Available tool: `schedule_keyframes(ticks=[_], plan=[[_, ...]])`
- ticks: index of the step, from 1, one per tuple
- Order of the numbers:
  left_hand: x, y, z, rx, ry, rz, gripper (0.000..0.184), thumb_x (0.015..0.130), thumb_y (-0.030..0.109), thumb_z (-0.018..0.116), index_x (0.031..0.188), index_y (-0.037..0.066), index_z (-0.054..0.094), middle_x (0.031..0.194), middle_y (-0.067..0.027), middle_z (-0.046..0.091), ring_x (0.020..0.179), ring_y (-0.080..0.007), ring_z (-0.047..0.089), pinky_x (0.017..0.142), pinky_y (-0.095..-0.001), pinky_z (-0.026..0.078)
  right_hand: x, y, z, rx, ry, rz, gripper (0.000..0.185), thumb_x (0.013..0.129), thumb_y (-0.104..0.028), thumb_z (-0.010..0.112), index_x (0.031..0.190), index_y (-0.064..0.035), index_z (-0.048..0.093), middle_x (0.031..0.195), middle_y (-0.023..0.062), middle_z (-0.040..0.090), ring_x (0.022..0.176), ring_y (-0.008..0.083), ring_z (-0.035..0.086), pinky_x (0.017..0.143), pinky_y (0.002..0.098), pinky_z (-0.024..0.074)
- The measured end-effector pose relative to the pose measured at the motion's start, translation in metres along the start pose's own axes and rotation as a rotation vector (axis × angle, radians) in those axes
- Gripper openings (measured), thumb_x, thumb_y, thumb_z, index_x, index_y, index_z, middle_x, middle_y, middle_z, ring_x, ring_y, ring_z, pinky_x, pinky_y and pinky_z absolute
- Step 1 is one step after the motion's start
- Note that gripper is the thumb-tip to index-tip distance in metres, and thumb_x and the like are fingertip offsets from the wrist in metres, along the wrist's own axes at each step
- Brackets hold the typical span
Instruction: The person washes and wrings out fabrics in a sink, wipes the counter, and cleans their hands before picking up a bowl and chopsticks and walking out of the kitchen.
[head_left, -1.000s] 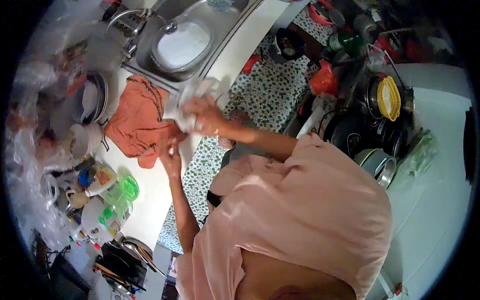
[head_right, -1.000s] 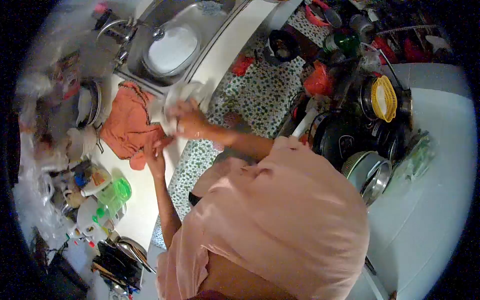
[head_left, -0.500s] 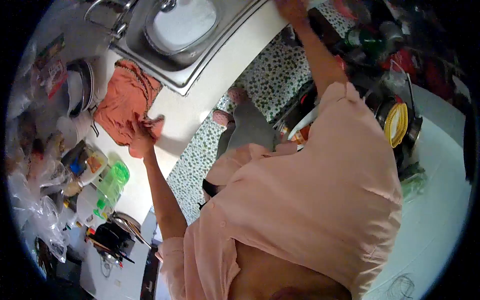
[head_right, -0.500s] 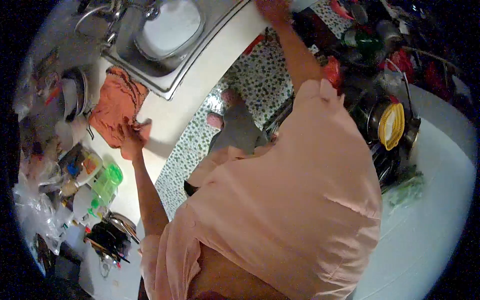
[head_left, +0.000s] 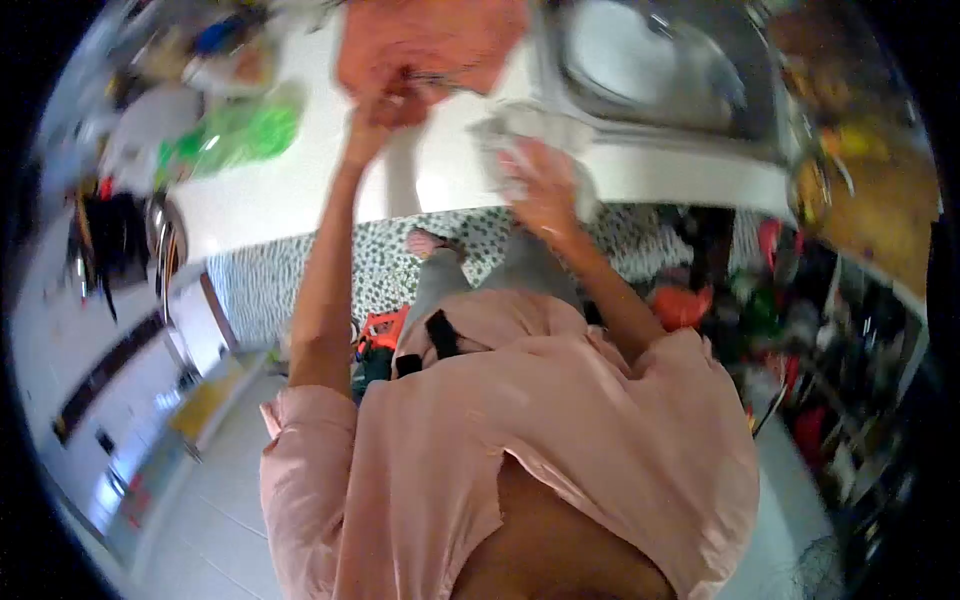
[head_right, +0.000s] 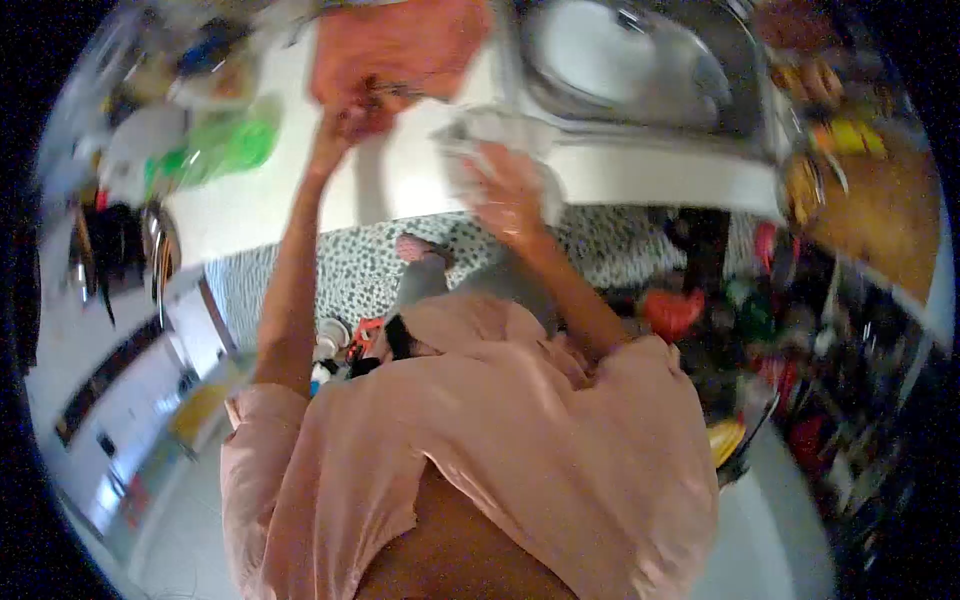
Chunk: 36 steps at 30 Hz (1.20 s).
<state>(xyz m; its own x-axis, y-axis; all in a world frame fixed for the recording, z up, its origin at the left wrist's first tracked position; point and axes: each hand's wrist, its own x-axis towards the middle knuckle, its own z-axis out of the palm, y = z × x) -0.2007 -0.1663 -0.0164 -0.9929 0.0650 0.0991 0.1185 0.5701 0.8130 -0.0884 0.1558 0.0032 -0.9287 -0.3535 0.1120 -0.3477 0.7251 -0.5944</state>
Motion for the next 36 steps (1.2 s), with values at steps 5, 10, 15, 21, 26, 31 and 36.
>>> schedule_keyframes(ticks=[5,10,15,21,26,31,36], plan=[[-0.196,0.044,-0.088,0.003,-0.113,-0.528,0.031,0.093,0.023,0.051,0.12,0.008,0.055,0.118,-0.0113,0.059,0.096,-0.0208,0.059,0.084,-0.0338,0.046,0.006,-0.068,0.027,-0.289,-0.046,-0.155,0.053,0.081,-0.03,0.059,0.131,-0.0201,0.047,0.141,0.0111,0.035,0.129,0.0297,0.031,0.102,0.0523,0.022],[-0.418,-0.012,-0.134,-0.486,0.424,-0.804,0.027,0.094,0.022,0.05,0.107,0.001,0.06,0.093,-0.0061,0.063,0.075,-0.0114,0.058,0.067,-0.0248,0.049,0.098,-0.194,0.133,-0.347,-0.134,-0.44,0.047,0.084,-0.031,0.056,0.13,-0.0233,0.048,0.141,0.009,0.035,0.13,0.0304,0.03,0.101,0.0548,0.022],[-0.583,-0.033,-0.165,-0.31,0.683,-0.969,0.028,0.092,0.025,0.055,0.102,-0.001,0.057,0.087,-0.003,0.061,0.074,-0.0134,0.056,0.069,-0.0271,0.047,0.177,-0.232,0.229,-0.376,0.045,-0.295,0.05,0.084,-0.034,0.056,0.132,-0.0204,0.047,0.143,0.0079,0.033,0.13,0.0316,0.029,0.102,0.0546,0.0216],[-0.67,-0.036,-0.143,-0.759,1.058,-1.011,0.033,0.091,0.034,0.055,0.101,0.003,0.058,0.081,-0.0011,0.058,0.064,-0.008,0.053,0.055,-0.0218,0.043,0.078,-0.308,0.234,-0.41,-0.293,-0.639,0.054,0.081,-0.029,0.057,0.133,-0.0223,0.045,0.145,0.0095,0.029,0.131,0.0336,0.026,0.103,0.0561,0.0183],[-0.669,-0.051,-0.136,-0.882,1.066,-0.995,0.033,0.09,0.036,0.056,0.098,0.005,0.058,0.081,-0.0011,0.059,0.064,-0.0077,0.054,0.051,-0.0217,0.042,0.131,-0.418,0.308,-0.409,-0.322,-0.905,0.063,0.077,-0.032,0.057,0.137,-0.0228,0.04,0.145,0.0111,0.029,0.13,0.0344,0.027,0.101,0.057,0.02],[-0.659,-0.07,-0.178,-0.826,1.058,-1.007,0.024,0.093,0.027,0.053,0.099,0.005,0.059,0.08,-0.0005,0.058,0.065,-0.0072,0.055,0.052,-0.0209,0.044,0.201,-0.492,0.4,-0.405,-0.104,-0.807,0.064,0.081,-0.045,0.051,0.139,-0.022,0.036,0.144,0.0115,0.029,0.13,0.0346,0.027,0.1,0.0577,0.0202],[-0.636,-0.082,-0.272,-0.774,1.083,-1.154,0.016,0.094,0.015,0.051,0.099,0.002,0.058,0.08,-0.0028,0.058,0.065,-0.0101,0.055,0.055,-0.0234,0.046,0.262,-0.534,0.453,-0.409,-0.006,-0.685,0.063,0.082,-0.046,0.051,0.138,-0.0207,0.037,0.144,0.0128,0.03,0.13,0.0353,0.027,0.1,0.0583,0.0204]])
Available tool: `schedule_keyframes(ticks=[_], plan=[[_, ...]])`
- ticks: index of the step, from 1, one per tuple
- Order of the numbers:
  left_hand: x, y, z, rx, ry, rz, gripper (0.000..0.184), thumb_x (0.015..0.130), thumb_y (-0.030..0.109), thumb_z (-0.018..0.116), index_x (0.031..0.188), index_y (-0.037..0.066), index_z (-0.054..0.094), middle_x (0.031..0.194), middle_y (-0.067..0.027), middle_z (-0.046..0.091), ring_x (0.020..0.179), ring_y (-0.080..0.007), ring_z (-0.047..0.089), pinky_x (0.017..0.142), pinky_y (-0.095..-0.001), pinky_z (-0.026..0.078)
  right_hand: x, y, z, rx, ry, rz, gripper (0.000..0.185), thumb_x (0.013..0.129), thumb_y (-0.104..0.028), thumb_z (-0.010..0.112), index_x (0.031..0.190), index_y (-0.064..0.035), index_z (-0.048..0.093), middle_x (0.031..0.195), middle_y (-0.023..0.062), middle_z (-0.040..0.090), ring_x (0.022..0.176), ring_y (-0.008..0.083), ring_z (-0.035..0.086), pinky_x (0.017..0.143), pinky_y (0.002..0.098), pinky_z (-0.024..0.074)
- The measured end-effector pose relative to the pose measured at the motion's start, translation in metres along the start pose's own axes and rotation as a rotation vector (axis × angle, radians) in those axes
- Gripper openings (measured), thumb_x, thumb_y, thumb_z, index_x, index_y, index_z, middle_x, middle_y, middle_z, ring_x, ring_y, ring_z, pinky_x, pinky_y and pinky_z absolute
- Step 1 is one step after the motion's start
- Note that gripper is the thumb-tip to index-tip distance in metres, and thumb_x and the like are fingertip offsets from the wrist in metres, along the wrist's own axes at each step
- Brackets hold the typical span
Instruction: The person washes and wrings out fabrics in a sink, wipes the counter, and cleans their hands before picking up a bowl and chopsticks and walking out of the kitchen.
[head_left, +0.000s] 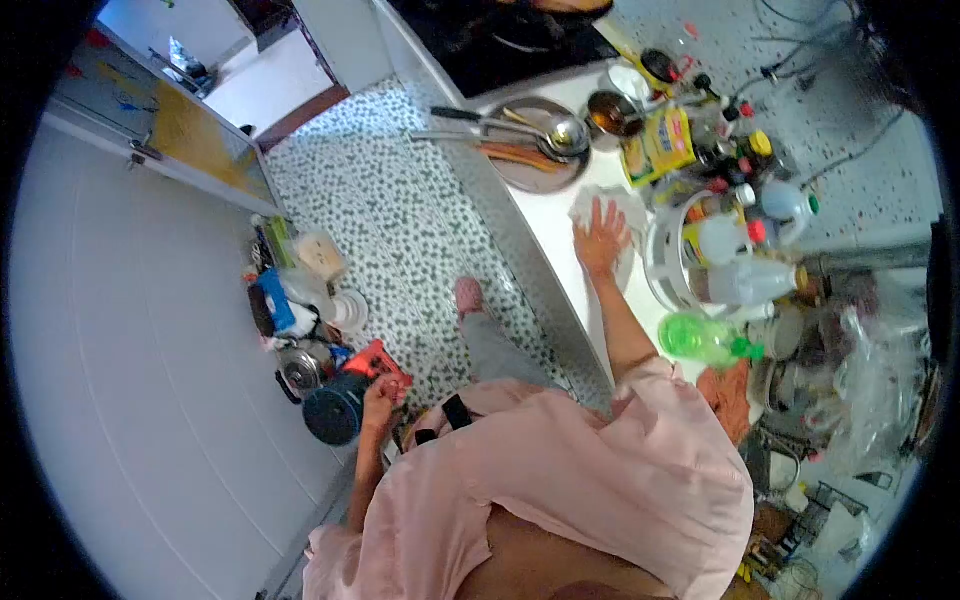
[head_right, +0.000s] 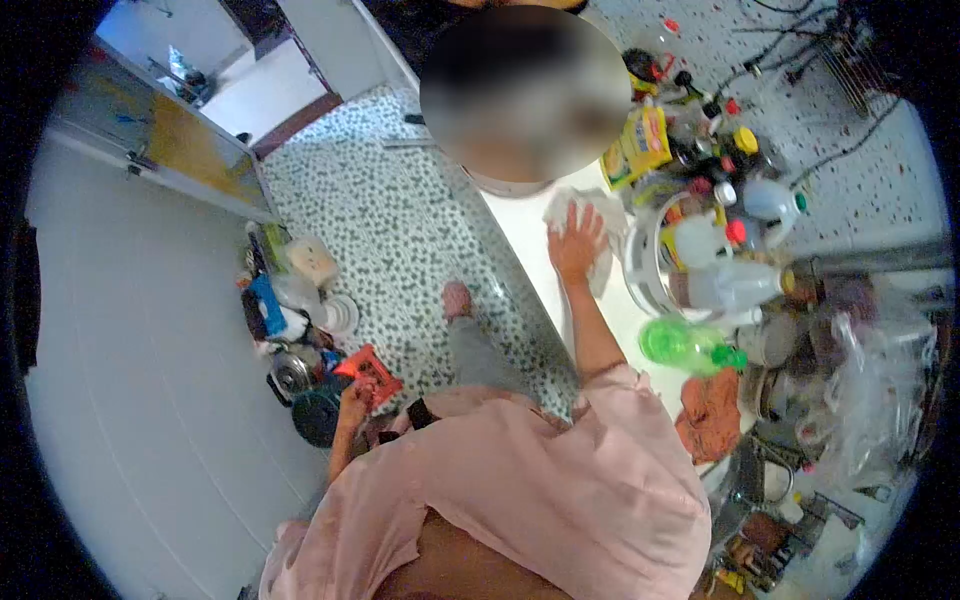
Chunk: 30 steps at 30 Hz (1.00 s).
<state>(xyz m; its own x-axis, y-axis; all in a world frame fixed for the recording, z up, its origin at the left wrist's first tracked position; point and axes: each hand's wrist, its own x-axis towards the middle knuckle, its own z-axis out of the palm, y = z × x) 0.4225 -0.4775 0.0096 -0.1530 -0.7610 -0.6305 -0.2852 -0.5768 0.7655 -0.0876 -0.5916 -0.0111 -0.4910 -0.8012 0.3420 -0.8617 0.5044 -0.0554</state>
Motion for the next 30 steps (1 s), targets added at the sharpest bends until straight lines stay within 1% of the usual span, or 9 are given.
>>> schedule_keyframes(ticks=[5,7,11,13,15,16,20,23,30], plan=[[0.086,0.01,-0.039,-0.144,-0.043,-0.002,0.02,0.093,0.02,0.053,0.099,0.002,0.058,0.078,-0.0018,0.06,0.064,-0.0114,0.056,0.059,-0.0268,0.048,-0.057,-0.01,-0.057,0.289,-0.234,-0.294,0.065,0.07,-0.02,0.06,0.133,-0.0189,0.044,0.142,0.0143,0.033,0.129,0.0372,0.029,0.101,0.0588,0.02],[0.11,0.029,-0.06,0.273,-0.006,0.111,0.017,0.091,0.016,0.054,0.097,0.001,0.06,0.076,-0.0038,0.061,0.065,-0.0123,0.058,0.059,-0.029,0.049,-0.079,-0.009,-0.075,0.373,-0.364,-0.288,0.061,0.068,-0.005,0.057,0.127,-0.0171,0.049,0.136,0.0132,0.039,0.123,0.0366,0.036,0.099,0.0568,0.0244],[0.147,0.04,-0.103,0.18,0.109,0.093,0.018,0.088,0.013,0.052,0.098,0.001,0.061,0.078,-0.0073,0.064,0.069,-0.0169,0.063,0.061,-0.0309,0.05,-0.094,0.013,-0.037,0.501,-0.386,-0.312,0.057,0.067,0.006,0.05,0.12,-0.0142,0.052,0.114,0.0121,0.053,0.098,0.0337,0.051,0.086,0.0463,0.0405],[0.184,-0.05,-0.137,0.087,0.157,0.31,0.018,0.089,0.014,0.053,0.098,0.002,0.062,0.077,-0.0078,0.062,0.069,-0.018,0.063,0.061,-0.0323,0.05,-0.081,0.021,-0.041,0.684,-0.521,-0.25,0.055,0.069,0.009,0.048,0.119,-0.0122,0.052,0.106,0.0107,0.056,0.09,0.031,0.055,0.08,0.0419,0.0451],[0.203,-0.109,-0.159,0.278,0.204,0.174,0.021,0.089,0.022,0.054,0.097,0.004,0.062,0.076,-0.0069,0.062,0.065,-0.0185,0.063,0.057,-0.0343,0.05,-0.031,-0.013,-0.082,1.516,-0.903,0.937,0.052,0.074,0.011,0.044,0.123,-0.0072,0.047,0.105,0.0088,0.058,0.09,0.0249,0.058,0.076,0.0347,0.0492],[0.206,-0.127,-0.165,0.32,0.218,0.14,0.023,0.088,0.024,0.054,0.097,0.005,0.062,0.076,-0.0065,0.062,0.064,-0.0186,0.062,0.056,-0.0349,0.05,0.01,-0.05,-0.115,1.644,-0.962,1.054,0.05,0.078,0.01,0.046,0.126,-0.0034,0.042,0.113,0.0088,0.055,0.101,0.0207,0.056,0.084,0.0326,0.0491],[0.22,-0.143,-0.188,-0.167,-0.056,-0.172,0.02,0.086,0.023,0.055,0.096,0.007,0.063,0.079,-0.0064,0.064,0.06,-0.0184,0.06,0.052,-0.0327,0.048,0.109,-0.161,-0.155,1.644,-1.04,0.639,0.052,0.082,0.0,0.054,0.132,-0.0082,0.039,0.123,0.0096,0.051,0.112,0.023,0.051,0.093,0.0373,0.0459],[0.247,-0.069,-0.185,-0.249,0.085,-0.536,0.017,0.085,0.018,0.056,0.096,0.006,0.062,0.075,-0.0075,0.063,0.059,-0.0171,0.059,0.051,-0.0306,0.048,0.15,-0.243,-0.132,1.991,-1.067,0.754,0.052,0.083,-0.006,0.056,0.132,-0.0084,0.038,0.123,0.0096,0.051,0.114,0.0239,0.05,0.094,0.039,0.045],[0.355,0.047,-0.311,-0.037,0.034,-0.178,0.019,0.09,0.018,0.053,0.101,0.004,0.059,0.074,-0.0074,0.062,0.06,-0.0154,0.06,0.048,-0.0289,0.048,0.255,-0.486,-0.121,1.978,-0.837,0.256,0.043,0.08,-0.004,0.062,0.121,-0.0031,0.049,0.114,0.0111,0.055,0.106,0.0255,0.054,0.091,0.0386,0.0458]])
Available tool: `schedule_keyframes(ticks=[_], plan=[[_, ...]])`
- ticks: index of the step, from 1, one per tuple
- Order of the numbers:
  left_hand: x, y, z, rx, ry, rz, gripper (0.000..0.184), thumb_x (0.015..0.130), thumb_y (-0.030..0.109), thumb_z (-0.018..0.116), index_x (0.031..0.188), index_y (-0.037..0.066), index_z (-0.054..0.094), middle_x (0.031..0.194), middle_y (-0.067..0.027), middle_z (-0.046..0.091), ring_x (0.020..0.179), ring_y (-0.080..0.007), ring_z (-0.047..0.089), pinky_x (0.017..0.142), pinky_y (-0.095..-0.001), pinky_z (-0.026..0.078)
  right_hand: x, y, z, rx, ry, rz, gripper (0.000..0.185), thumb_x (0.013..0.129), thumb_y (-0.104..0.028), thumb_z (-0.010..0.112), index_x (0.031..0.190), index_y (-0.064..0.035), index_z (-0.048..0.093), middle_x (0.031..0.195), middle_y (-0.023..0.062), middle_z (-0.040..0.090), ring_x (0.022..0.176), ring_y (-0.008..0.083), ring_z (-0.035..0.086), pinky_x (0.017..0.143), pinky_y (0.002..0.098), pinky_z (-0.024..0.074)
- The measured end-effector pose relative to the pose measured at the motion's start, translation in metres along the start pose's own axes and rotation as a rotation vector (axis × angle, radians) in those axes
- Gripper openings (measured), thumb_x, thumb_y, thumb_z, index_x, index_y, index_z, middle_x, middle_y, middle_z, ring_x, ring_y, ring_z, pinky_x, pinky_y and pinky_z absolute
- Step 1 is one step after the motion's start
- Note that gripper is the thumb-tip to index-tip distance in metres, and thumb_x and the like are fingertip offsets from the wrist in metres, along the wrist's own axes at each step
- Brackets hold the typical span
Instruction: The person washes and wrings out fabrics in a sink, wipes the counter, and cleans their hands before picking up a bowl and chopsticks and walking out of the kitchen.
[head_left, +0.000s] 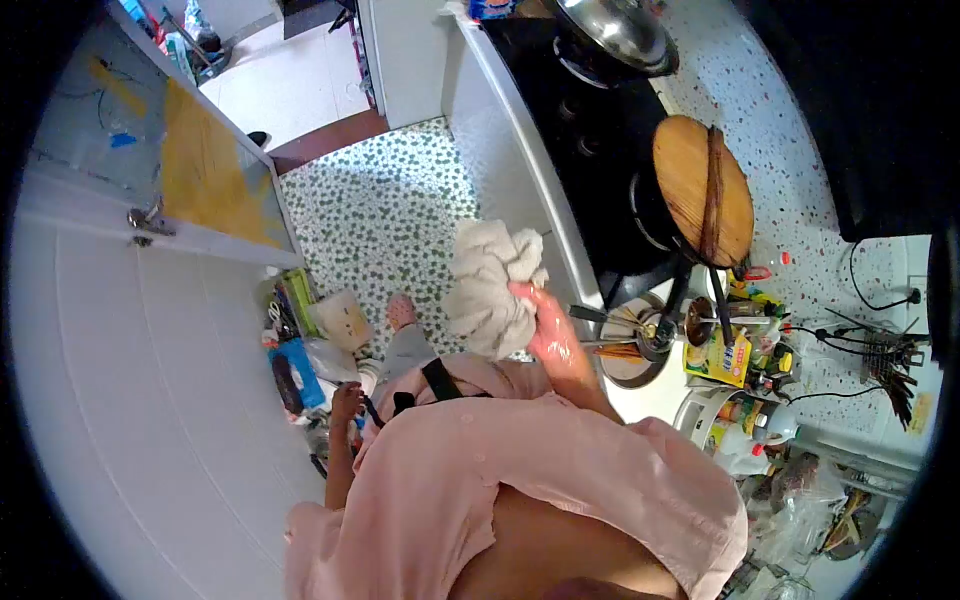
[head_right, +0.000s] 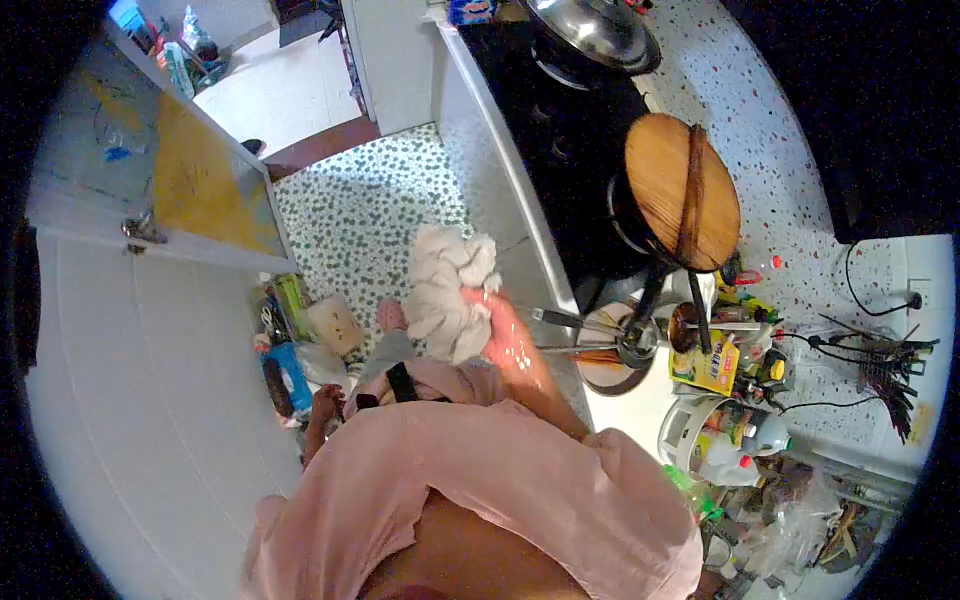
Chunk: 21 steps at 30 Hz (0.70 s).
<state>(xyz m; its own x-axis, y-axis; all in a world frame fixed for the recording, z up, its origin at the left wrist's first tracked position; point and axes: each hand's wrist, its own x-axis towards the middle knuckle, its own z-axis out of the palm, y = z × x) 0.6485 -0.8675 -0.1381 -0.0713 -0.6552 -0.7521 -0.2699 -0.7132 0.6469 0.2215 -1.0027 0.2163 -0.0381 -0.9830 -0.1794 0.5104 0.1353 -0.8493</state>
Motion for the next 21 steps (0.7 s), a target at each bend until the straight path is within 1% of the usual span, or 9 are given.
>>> schedule_keyframes(ticks=[2,5,8,13,15,17,18,20,21], plan=[[0.037,0.012,-0.042,-0.267,0.078,0.197,0.021,0.091,0.021,0.051,0.101,0.003,0.059,0.073,-0.0068,0.061,0.061,-0.0143,0.06,0.049,-0.0279,0.048,0.072,0.022,-0.015,0.471,0.202,0.383,0.041,0.081,-0.01,0.063,0.119,-0.0041,0.05,0.11,0.0104,0.057,0.102,0.0242,0.055,0.09,0.0376,0.0456],[0.069,0.043,-0.099,-0.053,0.235,0.139,0.022,0.092,0.024,0.05,0.091,0.004,0.059,0.071,-0.0034,0.057,0.056,-0.012,0.054,0.052,-0.026,0.048,0.164,0.005,-0.032,0.185,0.218,0.001,0.042,0.081,-0.007,0.062,0.121,-0.0078,0.049,0.112,0.0056,0.056,0.098,0.0209,0.056,0.086,0.0361,0.0478],[0.054,0.108,-0.125,-0.29,0.348,0.017,0.017,0.093,0.019,0.048,0.097,0.006,0.058,0.074,-0.0041,0.059,0.06,-0.0127,0.06,0.049,-0.0255,0.047,0.252,-0.044,-0.011,-0.441,0.429,-0.414,0.047,0.077,0.006,0.05,0.121,-0.0082,0.047,0.107,0.006,0.056,0.088,0.0173,0.058,0.07,0.0313,0.052],[0.092,0.076,-0.144,-0.366,0.309,-0.098,0.015,0.092,0.014,0.047,0.1,0.007,0.057,0.076,-0.0047,0.06,0.06,-0.0151,0.061,0.048,-0.0264,0.047,0.389,-0.014,-0.104,-1.559,0.308,-0.74,0.058,0.063,0.012,0.051,0.117,-0.009,0.054,0.111,0.013,0.057,0.105,0.031,0.052,0.091,0.0385,0.0403],[0.105,0.063,-0.155,-1.234,-0.198,-0.238,0.015,0.09,0.01,0.046,0.101,0.008,0.057,0.077,-0.0057,0.059,0.058,-0.0167,0.061,0.048,-0.0282,0.048,0.428,0.019,-0.137,-1.748,0.379,-0.753,0.062,0.06,0.008,0.054,0.118,-0.0137,0.056,0.11,0.0118,0.056,0.106,0.0303,0.05,0.089,0.0398,0.0368],[0.107,0.112,-0.134,-0.392,0.284,-0.355,0.017,0.088,0.01,0.047,0.102,0.008,0.057,0.077,-0.0065,0.059,0.06,-0.0175,0.06,0.049,-0.0299,0.049,0.464,0.017,-0.138,-1.765,0.446,-0.718,0.06,0.061,0.007,0.054,0.117,-0.0162,0.056,0.11,0.0107,0.056,0.108,0.0286,0.049,0.09,0.0395,0.0348],[0.126,0.078,-0.138,-0.173,0.22,-0.092,0.017,0.088,0.011,0.048,0.102,0.007,0.057,0.077,-0.0073,0.059,0.06,-0.0177,0.06,0.049,-0.0306,0.05,0.486,0.015,-0.134,-1.808,0.549,-0.623,0.059,0.063,0.007,0.054,0.117,-0.0162,0.056,0.111,0.011,0.056,0.109,0.029,0.048,0.092,0.0401,0.0335],[0.149,0.099,-0.139,-0.432,0.214,-0.404,0.018,0.088,0.013,0.05,0.103,0.007,0.057,0.077,-0.0085,0.061,0.06,-0.018,0.06,0.05,-0.032,0.051,0.532,-0.004,-0.149,-1.753,0.489,-0.607,0.059,0.063,0.008,0.054,0.118,-0.0153,0.055,0.112,0.0116,0.055,0.11,0.0297,0.047,0.092,0.0407,0.0333],[0.154,0.119,-0.144,-0.212,0.207,-0.122,0.018,0.089,0.014,0.051,0.104,0.007,0.056,0.078,-0.0088,0.061,0.06,-0.0179,0.061,0.051,-0.0318,0.051,0.554,-0.008,-0.157,-1.703,0.439,-0.596,0.059,0.064,0.008,0.055,0.118,-0.0143,0.054,0.112,0.0121,0.055,0.11,0.0303,0.047,0.092,0.0412,0.0332]])
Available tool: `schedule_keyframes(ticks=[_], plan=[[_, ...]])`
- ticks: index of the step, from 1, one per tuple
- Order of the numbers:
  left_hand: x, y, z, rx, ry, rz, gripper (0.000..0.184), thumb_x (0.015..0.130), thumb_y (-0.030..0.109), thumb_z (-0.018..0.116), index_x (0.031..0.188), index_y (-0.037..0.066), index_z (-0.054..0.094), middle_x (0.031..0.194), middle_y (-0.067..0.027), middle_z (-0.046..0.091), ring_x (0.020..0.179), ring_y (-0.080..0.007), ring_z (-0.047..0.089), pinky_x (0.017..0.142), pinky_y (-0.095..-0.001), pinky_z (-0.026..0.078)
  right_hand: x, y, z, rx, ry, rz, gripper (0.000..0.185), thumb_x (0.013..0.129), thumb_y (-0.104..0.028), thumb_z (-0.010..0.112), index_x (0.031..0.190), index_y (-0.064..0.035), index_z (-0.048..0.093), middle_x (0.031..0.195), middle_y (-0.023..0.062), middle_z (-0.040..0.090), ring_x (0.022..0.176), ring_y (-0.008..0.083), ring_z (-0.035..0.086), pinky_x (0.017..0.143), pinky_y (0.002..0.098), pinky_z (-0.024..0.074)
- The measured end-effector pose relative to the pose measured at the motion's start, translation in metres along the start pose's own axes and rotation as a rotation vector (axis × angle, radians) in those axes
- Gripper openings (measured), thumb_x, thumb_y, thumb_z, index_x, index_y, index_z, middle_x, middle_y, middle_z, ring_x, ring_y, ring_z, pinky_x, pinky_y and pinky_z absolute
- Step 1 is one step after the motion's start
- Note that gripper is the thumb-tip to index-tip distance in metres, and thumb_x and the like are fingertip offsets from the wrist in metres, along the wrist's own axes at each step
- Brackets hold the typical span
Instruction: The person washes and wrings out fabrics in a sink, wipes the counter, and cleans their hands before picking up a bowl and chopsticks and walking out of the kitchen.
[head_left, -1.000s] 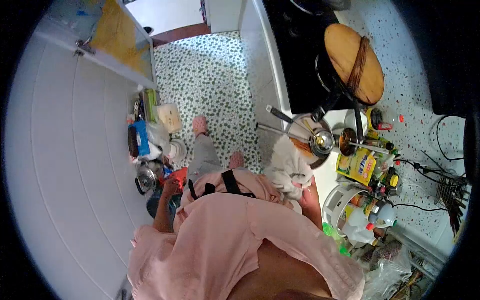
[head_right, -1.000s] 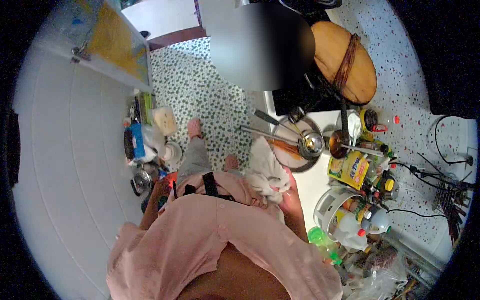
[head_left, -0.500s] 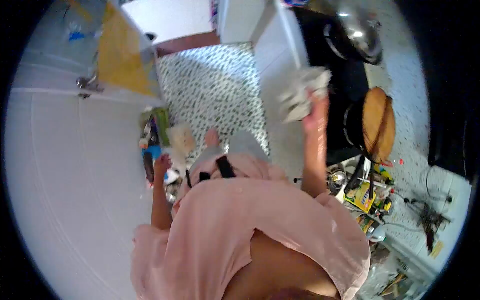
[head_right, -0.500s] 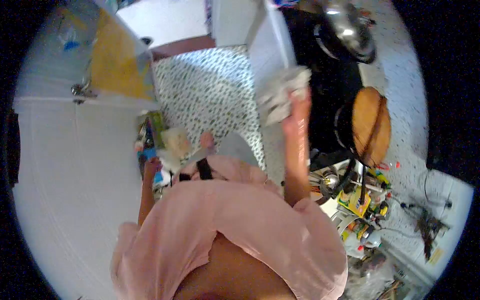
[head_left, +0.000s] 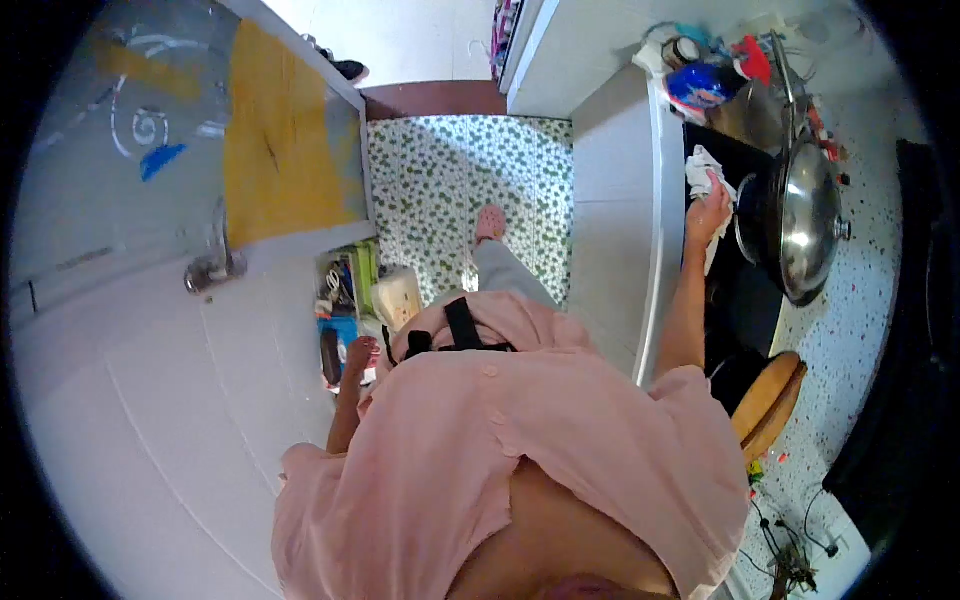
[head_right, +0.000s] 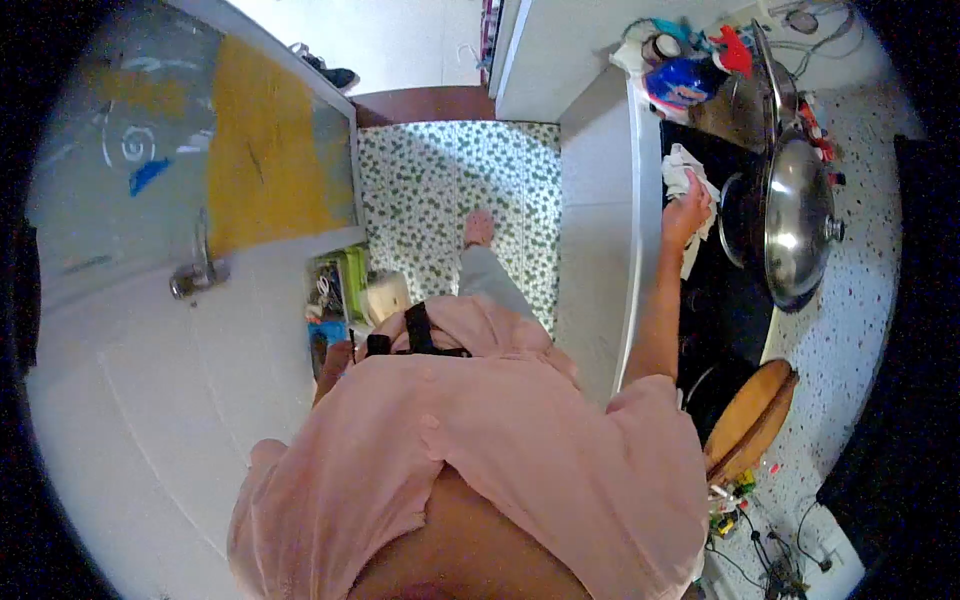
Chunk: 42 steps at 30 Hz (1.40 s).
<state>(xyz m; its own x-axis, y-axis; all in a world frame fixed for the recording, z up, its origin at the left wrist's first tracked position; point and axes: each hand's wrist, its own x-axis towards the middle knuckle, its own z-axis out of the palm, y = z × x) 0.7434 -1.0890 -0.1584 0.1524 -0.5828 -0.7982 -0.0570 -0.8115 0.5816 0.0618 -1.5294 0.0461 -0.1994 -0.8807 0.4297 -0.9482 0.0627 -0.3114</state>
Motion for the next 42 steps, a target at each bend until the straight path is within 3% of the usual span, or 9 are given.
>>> schedule_keyframes(ticks=[8,11,14,17,24,27,35,39,42], plan=[[0.049,0.196,0.013,-0.27,0.173,-0.096,0.023,0.087,0.013,0.053,0.108,0.004,0.055,0.082,-0.0084,0.062,0.068,-0.0176,0.064,0.056,-0.0296,0.054,0.038,-0.027,-0.018,-0.152,-0.112,0.07,0.066,0.064,-0.007,0.055,0.129,-0.0122,0.046,0.128,0.0162,0.047,0.12,0.0351,0.04,0.102,0.0449,0.0283],[0.085,0.171,-0.009,-0.242,0.031,-0.17,0.021,0.086,0.01,0.052,0.104,0.0,0.056,0.081,-0.0106,0.062,0.065,-0.0203,0.064,0.053,-0.0329,0.054,0.036,-0.022,-0.019,-0.339,-0.175,0.213,0.07,0.076,-0.044,0.067,0.134,-0.0163,0.04,0.132,0.0195,0.041,0.121,0.0376,0.039,0.099,0.048,0.0323],[0.115,0.159,-0.027,-0.81,-0.186,-0.143,0.02,0.084,0.008,0.052,0.102,0.001,0.056,0.076,-0.0098,0.06,0.058,-0.021,0.06,0.049,-0.0335,0.051,0.046,-0.063,-0.032,-0.263,-0.208,0.27,0.075,0.07,-0.02,0.073,0.135,-0.0108,0.037,0.138,0.0199,0.034,0.126,0.0377,0.033,0.103,0.0449,0.0285],[0.129,0.239,-0.028,-0.122,0.028,-0.348,0.021,0.082,0.006,0.05,0.102,0.0,0.056,0.073,-0.0084,0.058,0.054,-0.0209,0.055,0.047,-0.0355,0.049,0.081,-0.152,-0.033,0.102,-0.204,0.181,0.053,0.072,0.003,0.051,0.124,-0.0023,0.047,0.128,0.0186,0.044,0.122,0.0343,0.037,0.104,0.0421,0.027],[0.277,0.42,-0.08,0.773,-0.084,0.334,0.028,0.084,0.023,0.054,0.1,0.002,0.061,0.094,-0.0139,0.064,0.086,-0.0281,0.061,0.073,-0.0389,0.049,0.187,-0.367,0.128,0.716,-0.674,0.085,0.02,0.078,0.007,0.041,0.076,-0.0007,0.059,0.084,0.0138,0.062,0.082,0.0258,0.06,0.075,0.0318,0.0464],[0.342,0.572,-0.103,0.531,0.052,0.266,0.034,0.088,0.03,0.054,0.109,0.003,0.059,0.106,-0.0164,0.062,0.096,-0.03,0.06,0.082,-0.0392,0.047,0.245,-0.423,0.187,0.74,-0.774,-0.041,0.02,0.079,0.005,0.041,0.078,-0.001,0.06,0.084,0.0133,0.061,0.083,0.0262,0.06,0.075,0.0346,0.0469],[0.281,1.058,-0.192,-0.033,0.408,1.374,0.019,0.084,0.002,0.059,0.103,0.004,0.06,0.096,-0.0062,0.061,0.082,-0.0118,0.055,0.074,-0.0244,0.045,0.385,-0.533,0.287,0.715,-0.839,-0.097,0.019,0.085,-0.008,0.046,0.096,0.0001,0.06,0.088,0.0144,0.062,0.081,0.0271,0.06,0.076,0.0344,0.0464],[0.204,1.151,-0.261,-0.328,0.461,2.006,0.014,0.084,0.005,0.053,0.097,0.001,0.058,0.096,-0.0107,0.063,0.089,-0.0204,0.058,0.081,-0.0324,0.048,0.432,-0.539,0.351,0.656,-0.907,-0.036,0.023,0.087,-0.016,0.05,0.101,-0.0003,0.06,0.086,0.0108,0.063,0.077,0.0171,0.058,0.07,0.0289,0.0453],[0.16,1.165,-0.294,-0.183,0.807,2.406,0.017,0.084,0.036,0.057,0.096,0.026,0.064,0.098,0.0076,0.062,0.097,-0.0095,0.053,0.088,-0.0323,0.036,0.49,-0.552,0.4,0.608,-0.985,-0.034,0.026,0.086,-0.019,0.052,0.103,-0.0007,0.059,0.088,0.0137,0.064,0.077,0.021,0.06,0.071,0.0319,0.046]])
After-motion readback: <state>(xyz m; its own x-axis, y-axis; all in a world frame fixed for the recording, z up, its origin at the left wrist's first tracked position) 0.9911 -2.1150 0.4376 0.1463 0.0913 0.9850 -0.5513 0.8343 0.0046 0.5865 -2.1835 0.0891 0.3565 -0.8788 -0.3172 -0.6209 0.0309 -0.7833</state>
